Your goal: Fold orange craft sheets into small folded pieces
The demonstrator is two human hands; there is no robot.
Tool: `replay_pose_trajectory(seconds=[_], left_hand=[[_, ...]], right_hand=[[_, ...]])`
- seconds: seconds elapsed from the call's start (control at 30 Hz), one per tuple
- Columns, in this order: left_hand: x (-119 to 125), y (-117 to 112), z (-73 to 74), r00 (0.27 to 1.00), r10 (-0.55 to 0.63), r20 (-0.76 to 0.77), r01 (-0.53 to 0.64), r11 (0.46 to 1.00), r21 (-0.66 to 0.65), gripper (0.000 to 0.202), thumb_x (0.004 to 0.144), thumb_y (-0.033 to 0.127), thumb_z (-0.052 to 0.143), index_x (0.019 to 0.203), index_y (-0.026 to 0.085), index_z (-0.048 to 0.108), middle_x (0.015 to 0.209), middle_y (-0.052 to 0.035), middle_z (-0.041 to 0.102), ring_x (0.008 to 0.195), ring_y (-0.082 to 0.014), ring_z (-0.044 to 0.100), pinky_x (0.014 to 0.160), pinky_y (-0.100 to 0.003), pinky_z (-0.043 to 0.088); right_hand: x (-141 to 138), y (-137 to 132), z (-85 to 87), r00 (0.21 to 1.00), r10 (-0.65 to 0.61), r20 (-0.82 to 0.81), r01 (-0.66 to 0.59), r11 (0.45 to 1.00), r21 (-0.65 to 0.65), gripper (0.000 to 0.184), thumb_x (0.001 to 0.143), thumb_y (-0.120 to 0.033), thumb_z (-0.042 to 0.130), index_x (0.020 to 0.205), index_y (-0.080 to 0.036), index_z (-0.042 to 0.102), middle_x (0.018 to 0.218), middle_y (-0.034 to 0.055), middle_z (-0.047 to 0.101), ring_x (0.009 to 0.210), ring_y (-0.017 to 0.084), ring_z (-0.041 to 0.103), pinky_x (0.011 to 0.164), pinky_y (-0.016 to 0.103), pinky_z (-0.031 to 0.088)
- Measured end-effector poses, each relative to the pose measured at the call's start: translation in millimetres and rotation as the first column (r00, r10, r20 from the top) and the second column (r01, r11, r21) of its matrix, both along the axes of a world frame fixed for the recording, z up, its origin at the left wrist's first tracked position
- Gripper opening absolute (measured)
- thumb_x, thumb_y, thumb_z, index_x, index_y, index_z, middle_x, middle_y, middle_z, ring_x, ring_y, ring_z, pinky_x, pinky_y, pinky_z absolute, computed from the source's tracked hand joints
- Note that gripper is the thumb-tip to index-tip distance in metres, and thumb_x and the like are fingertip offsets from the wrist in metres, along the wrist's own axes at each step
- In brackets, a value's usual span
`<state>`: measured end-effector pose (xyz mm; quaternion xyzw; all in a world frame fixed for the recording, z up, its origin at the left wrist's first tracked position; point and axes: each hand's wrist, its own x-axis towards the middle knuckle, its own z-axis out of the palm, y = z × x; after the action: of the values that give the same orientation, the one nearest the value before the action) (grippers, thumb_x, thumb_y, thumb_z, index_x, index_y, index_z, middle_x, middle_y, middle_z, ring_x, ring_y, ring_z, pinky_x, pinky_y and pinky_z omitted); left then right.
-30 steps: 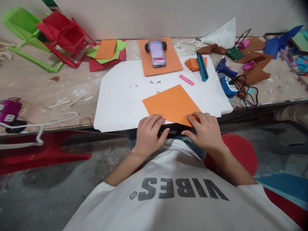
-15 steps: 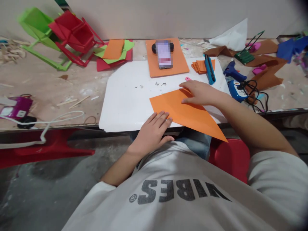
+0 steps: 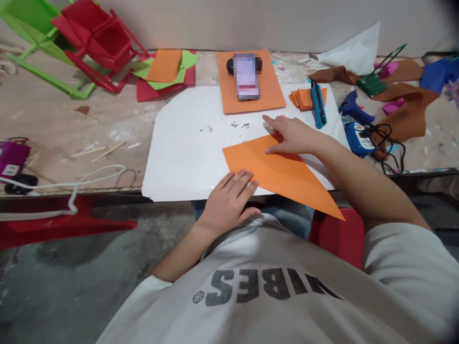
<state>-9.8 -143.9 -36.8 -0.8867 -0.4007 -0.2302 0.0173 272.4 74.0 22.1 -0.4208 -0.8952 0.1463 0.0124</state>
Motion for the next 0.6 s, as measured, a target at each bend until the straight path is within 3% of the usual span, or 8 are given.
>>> replay_pose_trajectory(seconds=[0.03, 0.1, 0.2, 0.33, 0.4, 0.53, 0.6], left_hand=[[0, 0, 0.1, 1.0, 0.003, 0.001, -0.003, 1.0, 0.004, 0.075, 0.122, 0.074, 0.052, 0.158, 0.012, 0.075, 0.168, -0.0253, 0.075, 0.161, -0.0404, 0.072, 0.137, -0.057, 0.056], [1, -1, -0.2, 1.0, 0.01, 0.004, -0.01, 1.0, -0.007, 0.073, 0.122, 0.073, 0.055, 0.159, 0.014, 0.075, 0.169, -0.0241, 0.075, 0.162, -0.0397, 0.071, 0.137, -0.057, 0.055], [1, -2, -1.2, 1.0, 0.023, 0.015, -0.023, 0.999, -0.041, 0.069, 0.121, 0.07, 0.06, 0.162, 0.017, 0.074, 0.171, -0.0228, 0.073, 0.165, -0.0392, 0.069, 0.139, -0.056, 0.054], [3, -3, -1.1, 0.999, 0.03, 0.028, -0.029, 0.999, -0.043, 0.066, 0.12, 0.067, 0.064, 0.162, 0.017, 0.075, 0.171, -0.0222, 0.073, 0.165, -0.0393, 0.069, 0.14, -0.057, 0.054], [3, -3, -0.5, 0.999, 0.027, 0.032, -0.026, 1.0, -0.017, 0.064, 0.12, 0.065, 0.065, 0.159, 0.016, 0.076, 0.17, -0.0229, 0.075, 0.163, -0.0394, 0.07, 0.139, -0.056, 0.055], [4, -3, -0.7, 0.999, 0.035, 0.033, -0.035, 0.999, -0.013, 0.062, 0.12, 0.063, 0.066, 0.158, 0.016, 0.076, 0.169, -0.0227, 0.075, 0.162, -0.0393, 0.071, 0.139, -0.057, 0.055], [5, -3, -1.6, 0.999, 0.04, 0.031, -0.039, 0.999, -0.03, 0.06, 0.12, 0.062, 0.067, 0.16, 0.017, 0.076, 0.171, -0.0218, 0.074, 0.164, -0.0389, 0.07, 0.14, -0.057, 0.054]], right_hand=[[0, 0, -1.0, 1.0, -0.009, -0.009, 0.009, 1.0, 0.014, 0.104, 0.095, -0.071, 0.086, 0.182, -0.024, 0.054, 0.141, 0.0192, 0.081, 0.127, 0.045, 0.072, 0.11, 0.055, 0.055], [1, 1, -1.8, 0.999, -0.011, -0.033, 0.013, 0.999, 0.037, 0.094, 0.097, -0.07, 0.084, 0.178, -0.027, 0.059, 0.141, 0.0176, 0.08, 0.125, 0.043, 0.073, 0.109, 0.054, 0.057], [1, -1, 0.1, 0.999, -0.021, -0.045, 0.024, 0.998, 0.063, 0.062, 0.101, -0.063, 0.08, 0.152, -0.026, 0.077, 0.137, 0.0168, 0.077, 0.119, 0.041, 0.074, 0.103, 0.052, 0.057], [-9, 0, 6.4, 0.998, -0.06, 0.014, 0.058, 0.994, 0.097, 0.038, 0.106, -0.06, 0.074, 0.12, -0.025, 0.08, 0.131, 0.0173, 0.075, 0.114, 0.04, 0.073, 0.093, 0.049, 0.055], [-19, 4, 7.7, 0.996, -0.072, 0.055, 0.066, 0.993, 0.095, 0.042, 0.107, -0.063, 0.073, 0.123, -0.024, 0.078, 0.135, 0.0188, 0.075, 0.115, 0.041, 0.073, 0.092, 0.049, 0.055], [-43, 20, 0.6, 0.997, -0.05, 0.066, 0.044, 0.996, 0.083, 0.061, 0.109, -0.069, 0.066, 0.15, -0.023, 0.072, 0.144, 0.0221, 0.074, 0.119, 0.044, 0.073, 0.096, 0.052, 0.056], [-51, 29, -6.8, 0.999, -0.036, 0.037, 0.033, 0.996, 0.087, 0.061, 0.111, -0.071, 0.063, 0.15, -0.025, 0.073, 0.142, 0.0212, 0.075, 0.118, 0.044, 0.073, 0.095, 0.052, 0.057]])
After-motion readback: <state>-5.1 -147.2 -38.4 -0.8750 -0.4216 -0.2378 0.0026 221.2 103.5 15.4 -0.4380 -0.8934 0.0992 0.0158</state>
